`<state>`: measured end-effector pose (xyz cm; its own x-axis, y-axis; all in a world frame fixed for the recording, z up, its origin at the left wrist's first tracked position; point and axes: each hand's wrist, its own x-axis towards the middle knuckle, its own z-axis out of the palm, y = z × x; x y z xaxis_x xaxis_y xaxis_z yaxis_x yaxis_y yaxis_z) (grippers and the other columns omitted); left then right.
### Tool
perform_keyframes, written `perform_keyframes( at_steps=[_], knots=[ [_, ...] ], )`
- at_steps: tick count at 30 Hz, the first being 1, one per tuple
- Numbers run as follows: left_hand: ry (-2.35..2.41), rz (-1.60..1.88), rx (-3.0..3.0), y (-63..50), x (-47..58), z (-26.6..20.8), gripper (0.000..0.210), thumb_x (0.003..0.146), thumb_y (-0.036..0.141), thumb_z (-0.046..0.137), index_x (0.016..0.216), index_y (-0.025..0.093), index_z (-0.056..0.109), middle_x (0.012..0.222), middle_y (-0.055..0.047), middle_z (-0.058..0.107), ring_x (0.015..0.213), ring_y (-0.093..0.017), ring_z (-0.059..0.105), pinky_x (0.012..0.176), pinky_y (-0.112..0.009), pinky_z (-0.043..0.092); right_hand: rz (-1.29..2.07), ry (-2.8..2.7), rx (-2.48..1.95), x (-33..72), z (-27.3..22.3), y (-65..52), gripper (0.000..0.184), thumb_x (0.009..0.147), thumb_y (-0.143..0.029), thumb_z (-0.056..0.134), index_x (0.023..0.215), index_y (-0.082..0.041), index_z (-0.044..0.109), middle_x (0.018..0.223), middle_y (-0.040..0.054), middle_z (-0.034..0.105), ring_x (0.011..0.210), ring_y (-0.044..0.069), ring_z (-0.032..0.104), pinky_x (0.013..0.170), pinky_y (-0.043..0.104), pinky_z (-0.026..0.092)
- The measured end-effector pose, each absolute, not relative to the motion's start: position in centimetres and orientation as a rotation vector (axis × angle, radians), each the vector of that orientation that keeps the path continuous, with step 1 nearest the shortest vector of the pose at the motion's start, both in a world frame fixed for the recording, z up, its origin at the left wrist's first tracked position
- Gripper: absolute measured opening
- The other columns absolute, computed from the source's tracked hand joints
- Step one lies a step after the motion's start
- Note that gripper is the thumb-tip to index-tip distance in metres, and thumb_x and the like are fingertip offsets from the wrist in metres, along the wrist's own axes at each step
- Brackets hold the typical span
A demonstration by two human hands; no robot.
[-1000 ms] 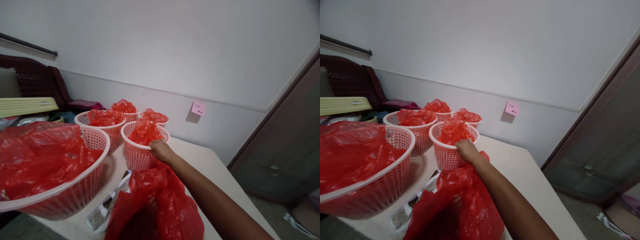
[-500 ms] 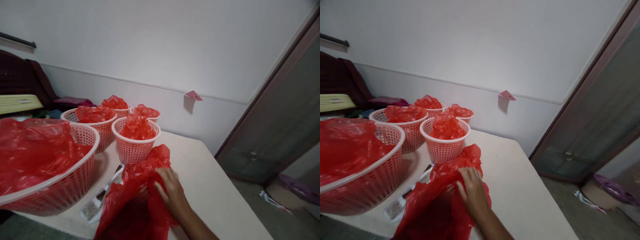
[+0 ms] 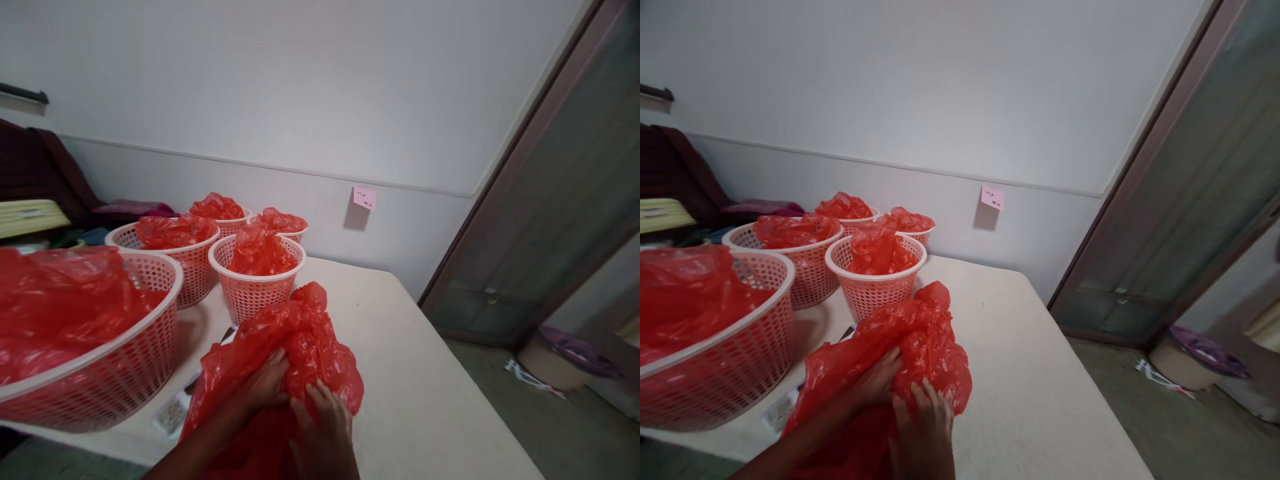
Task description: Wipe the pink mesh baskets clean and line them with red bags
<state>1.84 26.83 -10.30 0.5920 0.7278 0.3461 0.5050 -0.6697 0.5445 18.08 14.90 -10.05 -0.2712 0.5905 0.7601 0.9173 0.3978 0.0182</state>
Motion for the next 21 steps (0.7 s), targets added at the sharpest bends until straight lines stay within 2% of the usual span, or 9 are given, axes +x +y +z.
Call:
perform_keyframes(
  at_steps=[4, 7, 10, 14, 17, 21],
  knots=[
    [1.063, 0.807, 2.283, 26.8, 2.1, -10.2, 0.059, 0.076, 0.038, 0.064, 0.132, 0.020, 0.055, 0.135, -0.009, 0.056, 0.126, -0.030, 0.050, 0.111, -0.043, 0.037, -0.326, -2.086, -1.553, 17.7, -11.7, 16.1, 0.054, 0.077, -0.016, 0.055, 0.129, -0.029, 0.056, 0.133, 0.0145, 0.057, 0.122, 0.038, 0.053, 0.093, 0.059, 0.044],
    [1.183, 0.842, 2.138, 26.8, 2.0, -10.4, 0.059, 0.072, 0.039, 0.062, 0.126, 0.014, 0.058, 0.139, -0.017, 0.053, 0.129, -0.034, 0.048, 0.111, -0.049, 0.037, -0.083, -2.091, -1.769, 17.9, -11.8, 18.1, 0.051, 0.082, -0.017, 0.054, 0.132, -0.027, 0.057, 0.137, 0.0155, 0.055, 0.127, 0.038, 0.049, 0.101, 0.060, 0.039],
    [1.236, 0.913, 2.014, 26.5, 1.7, -10.0, 0.058, 0.074, 0.038, 0.058, 0.124, 0.009, 0.058, 0.139, -0.020, 0.053, 0.131, -0.030, 0.048, 0.112, -0.047, 0.035, 0.045, -2.049, -1.894, 18.1, -11.9, 19.8, 0.049, 0.085, -0.020, 0.054, 0.134, -0.025, 0.056, 0.135, 0.0170, 0.056, 0.127, 0.036, 0.049, 0.104, 0.055, 0.037],
    [1.306, 1.022, 1.866, 24.6, 0.9, -7.8, 0.052, 0.085, 0.041, 0.046, 0.127, 0.012, 0.054, 0.138, -0.016, 0.055, 0.131, -0.025, 0.049, 0.113, -0.044, 0.035, 0.139, -2.020, -1.930, 18.0, -12.4, 21.1, 0.049, 0.085, -0.021, 0.056, 0.134, -0.022, 0.057, 0.129, 0.0168, 0.059, 0.122, 0.034, 0.052, 0.103, 0.050, 0.038],
    [1.360, 1.106, 1.806, 22.2, -0.1, -5.0, 0.052, 0.087, 0.045, 0.046, 0.127, 0.014, 0.053, 0.139, -0.014, 0.055, 0.132, -0.025, 0.049, 0.112, -0.045, 0.036, 0.172, -1.997, -1.884, 18.0, -12.3, 21.7, 0.048, 0.085, -0.023, 0.056, 0.133, -0.022, 0.056, 0.127, 0.0152, 0.060, 0.120, 0.033, 0.052, 0.101, 0.048, 0.039],
    [1.449, 1.312, 2.071, 19.9, -2.5, -1.5, 0.047, 0.090, 0.041, 0.050, 0.133, 0.024, 0.048, 0.140, -0.007, 0.054, 0.131, -0.022, 0.049, 0.111, -0.044, 0.039, 0.214, -1.962, -1.864, 18.1, -11.9, 22.3, 0.048, 0.084, -0.025, 0.056, 0.132, -0.023, 0.057, 0.125, 0.0138, 0.060, 0.116, 0.031, 0.054, 0.099, 0.045, 0.040]
  ],
)
